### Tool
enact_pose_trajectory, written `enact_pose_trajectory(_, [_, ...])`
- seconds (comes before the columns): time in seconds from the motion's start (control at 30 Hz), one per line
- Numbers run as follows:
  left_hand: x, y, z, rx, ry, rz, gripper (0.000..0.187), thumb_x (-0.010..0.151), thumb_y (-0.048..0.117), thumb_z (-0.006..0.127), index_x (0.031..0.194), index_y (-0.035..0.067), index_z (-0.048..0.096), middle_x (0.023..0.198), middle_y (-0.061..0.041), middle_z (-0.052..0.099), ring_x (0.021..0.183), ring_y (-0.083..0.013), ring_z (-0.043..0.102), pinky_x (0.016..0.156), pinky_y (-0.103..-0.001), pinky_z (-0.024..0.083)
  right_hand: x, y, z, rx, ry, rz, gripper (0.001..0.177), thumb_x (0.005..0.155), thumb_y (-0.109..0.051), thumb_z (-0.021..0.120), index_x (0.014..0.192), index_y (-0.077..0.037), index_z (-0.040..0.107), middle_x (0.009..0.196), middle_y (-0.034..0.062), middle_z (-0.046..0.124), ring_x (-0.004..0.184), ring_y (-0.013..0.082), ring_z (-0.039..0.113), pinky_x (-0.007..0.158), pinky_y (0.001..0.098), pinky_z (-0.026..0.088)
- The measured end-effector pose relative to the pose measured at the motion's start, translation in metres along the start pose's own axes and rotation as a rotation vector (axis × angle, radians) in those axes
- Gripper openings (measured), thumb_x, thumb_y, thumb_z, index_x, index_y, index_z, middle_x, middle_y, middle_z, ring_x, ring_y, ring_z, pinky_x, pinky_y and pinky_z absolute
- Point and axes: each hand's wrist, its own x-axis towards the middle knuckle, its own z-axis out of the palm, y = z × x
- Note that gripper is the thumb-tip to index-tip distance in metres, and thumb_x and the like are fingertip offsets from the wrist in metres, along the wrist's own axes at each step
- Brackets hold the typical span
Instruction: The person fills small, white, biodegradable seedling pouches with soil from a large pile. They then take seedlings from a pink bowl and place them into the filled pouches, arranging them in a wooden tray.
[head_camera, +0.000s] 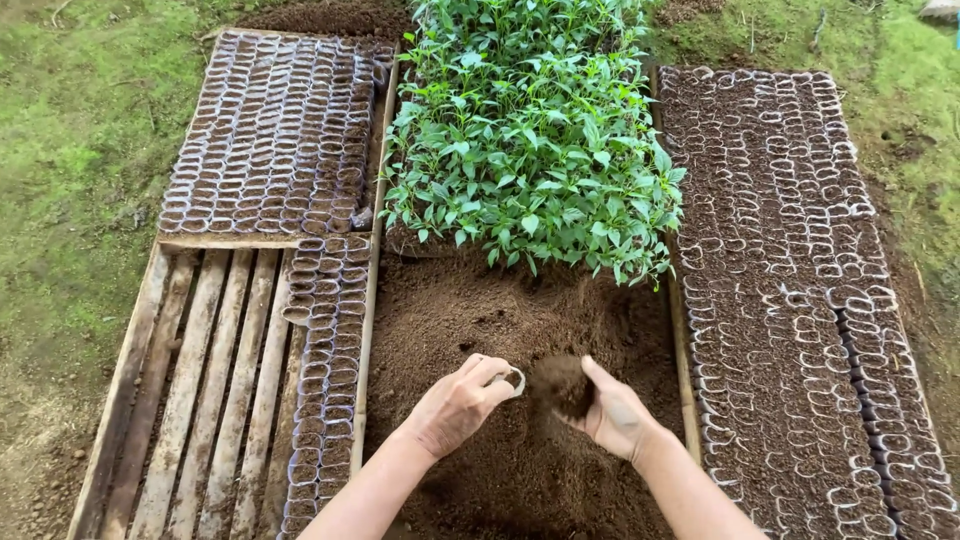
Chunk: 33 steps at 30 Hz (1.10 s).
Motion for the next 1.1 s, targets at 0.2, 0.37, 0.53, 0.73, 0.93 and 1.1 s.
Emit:
enact_pose_trajectory(0.2, [0.000,0.001,0.001,0.033,-0.032,-0.026,0.019,0.092,-0.020,0.055,0.097,-0.006,0.068,0.118,-0.024,0.064,0.094,-0.0291,0.064,0.073,-0.033,0.069,-0.032,-0.022,0.040,-0.230,-0.092,-0.146,0.035,0.105,-0.030,0.048,0.120,-0.002,0.060,0.126,0.0282,0.068,0.106,0.0339,0.066,0.080,0.0422,0.060])
enact_pose_trajectory(0.37, [-0.002,0.001,0.003,0.046,-0.014,-0.027,0.021,0.089,-0.014,0.065,0.108,-0.004,0.067,0.117,-0.024,0.063,0.089,-0.0303,0.064,0.069,-0.038,0.069,-0.064,-0.028,0.076,-0.899,-0.117,-0.267,0.043,0.104,-0.044,0.030,0.117,-0.012,0.056,0.113,0.0109,0.066,0.096,0.0190,0.060,0.089,0.0365,0.057])
enact_pose_trajectory(0.53, [-0.008,-0.003,0.005,0.046,0.037,0.031,0.025,0.086,-0.015,0.066,0.100,0.002,0.054,0.105,-0.020,0.058,0.082,-0.0280,0.054,0.059,-0.038,0.062,-0.072,-0.024,0.094,-1.227,-0.175,-0.306,0.042,0.105,-0.042,0.034,0.140,-0.022,0.044,0.124,0.0095,0.072,0.085,0.0168,0.073,0.078,0.0327,0.066])
enact_pose_trajectory(0.73, [-0.011,-0.002,0.005,0.019,0.004,-0.014,0.017,0.090,-0.016,0.063,0.100,-0.003,0.062,0.114,-0.021,0.061,0.090,-0.0302,0.061,0.066,-0.035,0.068,-0.076,-0.041,0.087,-1.187,-0.174,-0.418,0.067,0.093,-0.059,0.028,0.150,-0.025,0.040,0.158,0.0109,0.050,0.129,0.0288,0.068,0.108,0.0576,0.052])
enact_pose_trajectory(0.93, [-0.011,-0.003,0.004,-0.004,-0.015,-0.041,0.024,0.095,-0.019,0.049,0.099,-0.005,0.067,0.116,-0.020,0.061,0.097,-0.0296,0.061,0.078,-0.032,0.069,0.015,-0.027,-0.002,-0.994,0.215,-0.323,0.061,0.099,-0.050,0.031,0.149,-0.019,0.048,0.151,0.0124,0.054,0.131,0.0295,0.061,0.110,0.0482,0.050])
enact_pose_trajectory(1.1, [-0.010,-0.002,0.002,0.006,0.018,-0.023,0.019,0.096,-0.016,0.051,0.097,-0.004,0.066,0.117,-0.019,0.060,0.095,-0.0295,0.061,0.071,-0.030,0.069,0.041,0.019,-0.022,-0.852,0.289,-0.214,0.061,0.106,-0.052,0.027,0.151,-0.016,0.049,0.158,0.0105,0.048,0.102,0.0267,0.066,0.108,0.0476,0.048])
